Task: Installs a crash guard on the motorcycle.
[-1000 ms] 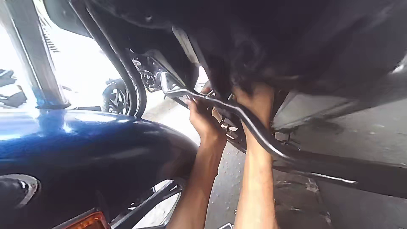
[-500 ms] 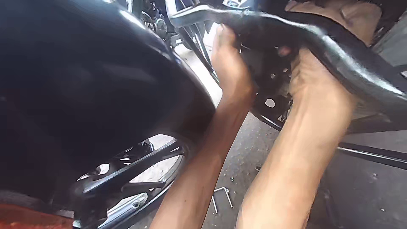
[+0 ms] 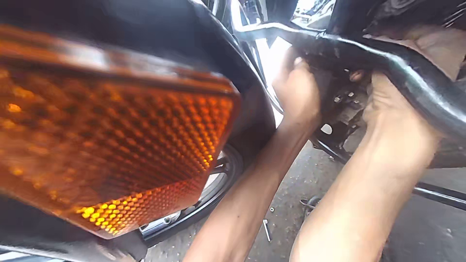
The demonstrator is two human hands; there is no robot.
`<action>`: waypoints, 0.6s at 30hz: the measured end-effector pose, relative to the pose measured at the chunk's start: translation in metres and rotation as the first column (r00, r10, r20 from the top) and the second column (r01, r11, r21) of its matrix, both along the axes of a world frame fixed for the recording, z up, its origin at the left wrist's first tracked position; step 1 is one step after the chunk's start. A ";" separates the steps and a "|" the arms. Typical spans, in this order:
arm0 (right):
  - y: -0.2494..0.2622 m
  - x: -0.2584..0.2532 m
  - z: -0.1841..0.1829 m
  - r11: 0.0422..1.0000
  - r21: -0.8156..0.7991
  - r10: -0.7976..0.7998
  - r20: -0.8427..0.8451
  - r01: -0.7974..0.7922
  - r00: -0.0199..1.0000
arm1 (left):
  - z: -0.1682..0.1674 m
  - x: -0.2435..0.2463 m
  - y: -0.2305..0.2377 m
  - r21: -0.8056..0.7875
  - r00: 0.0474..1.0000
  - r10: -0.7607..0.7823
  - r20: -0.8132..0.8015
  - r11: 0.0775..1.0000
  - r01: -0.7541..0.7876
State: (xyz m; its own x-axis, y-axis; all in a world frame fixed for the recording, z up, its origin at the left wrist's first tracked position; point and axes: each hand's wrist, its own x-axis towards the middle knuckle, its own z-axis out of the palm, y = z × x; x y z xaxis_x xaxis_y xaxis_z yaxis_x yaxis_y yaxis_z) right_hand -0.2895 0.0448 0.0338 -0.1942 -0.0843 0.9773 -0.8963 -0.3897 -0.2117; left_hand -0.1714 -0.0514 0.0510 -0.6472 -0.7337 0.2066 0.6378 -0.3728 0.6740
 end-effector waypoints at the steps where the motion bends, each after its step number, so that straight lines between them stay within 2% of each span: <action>1: -0.001 0.021 0.006 0.999 0.021 -0.041 0.115 0.039 0.993 | 0.000 0.001 0.000 0.008 1.000 -0.011 0.007 1.000 0.011; 2: -0.001 0.062 0.024 0.975 0.156 -0.207 0.361 0.160 0.909 | 0.001 0.001 0.000 0.016 1.000 -0.022 0.013 1.000 0.022; 3: -0.004 0.086 0.036 0.947 0.232 -0.310 0.484 0.222 0.818 | 0.002 -0.001 -0.001 0.028 1.000 -0.027 0.013 0.999 0.026; 4: -0.006 0.096 0.042 0.927 0.267 -0.367 0.519 0.262 0.772 | 0.003 -0.003 -0.001 0.036 1.000 -0.025 0.007 0.999 0.025; 10: -0.005 0.094 0.043 0.896 0.323 -0.434 0.485 0.306 0.760 | 0.005 -0.005 -0.002 0.027 0.999 -0.031 0.009 0.999 0.030; 13: 0.000 0.078 0.033 0.949 0.266 -0.286 0.497 0.170 0.819 | 0.004 -0.005 0.000 0.024 1.000 -0.024 0.004 0.999 0.024; 15: 0.000 0.078 0.032 0.945 0.291 -0.281 0.503 0.146 0.817 | 0.005 -0.006 0.001 0.016 1.000 -0.018 -0.008 1.000 0.019; 18: -0.005 0.097 0.038 0.921 0.297 -0.374 0.487 0.253 0.789 | 0.005 -0.006 0.001 -0.004 1.000 -0.022 -0.014 1.000 0.022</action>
